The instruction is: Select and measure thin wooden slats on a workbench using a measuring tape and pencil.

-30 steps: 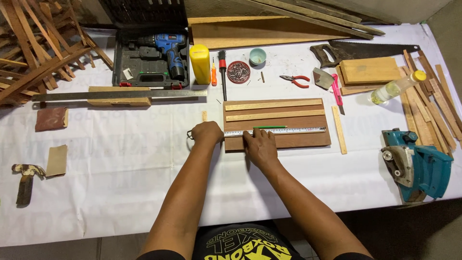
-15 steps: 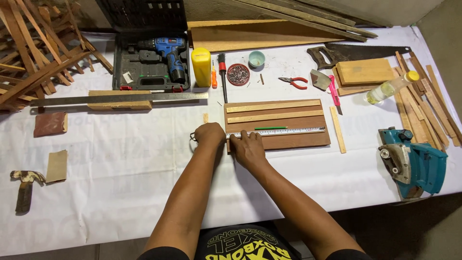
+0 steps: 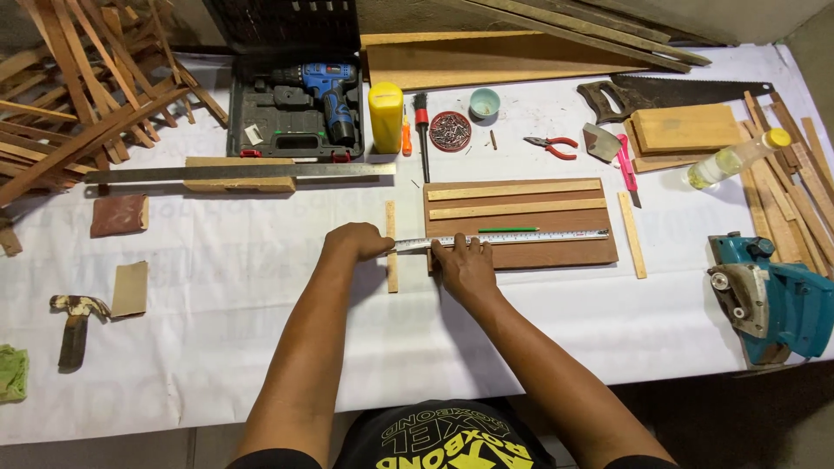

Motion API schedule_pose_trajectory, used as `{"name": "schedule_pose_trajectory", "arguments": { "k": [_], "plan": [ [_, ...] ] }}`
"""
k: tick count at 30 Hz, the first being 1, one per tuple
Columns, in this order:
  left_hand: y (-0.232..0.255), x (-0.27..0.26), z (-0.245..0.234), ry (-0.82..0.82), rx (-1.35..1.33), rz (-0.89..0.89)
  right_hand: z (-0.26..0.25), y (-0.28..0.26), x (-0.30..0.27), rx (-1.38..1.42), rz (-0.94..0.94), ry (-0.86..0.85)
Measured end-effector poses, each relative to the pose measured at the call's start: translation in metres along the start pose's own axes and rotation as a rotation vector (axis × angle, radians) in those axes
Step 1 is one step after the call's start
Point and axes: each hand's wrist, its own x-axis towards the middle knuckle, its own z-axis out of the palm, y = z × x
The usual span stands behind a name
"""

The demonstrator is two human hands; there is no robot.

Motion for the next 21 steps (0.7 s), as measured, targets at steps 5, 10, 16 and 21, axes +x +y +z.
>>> {"name": "schedule_pose_trajectory", "arguments": {
  "k": [5,10,16,21],
  "plan": [
    [-0.022,0.006,-0.003,-0.084,-0.12,-0.017,-0.006,-0.003,-0.004,0.029,0.019,-0.011],
    [-0.033,-0.003,-0.012,-0.15,-0.164,-0.071,0.004,-0.001,-0.004,0.033,0.027,0.007],
    [-0.023,-0.016,-0.016,-0.136,-0.112,-0.077,0.0,-0.001,-0.006,0.024,0.019,0.031],
    [-0.022,-0.005,-0.007,-0.083,-0.064,-0.061,0.011,0.002,-0.004,-0.006,0.014,0.044]
  ]
}}
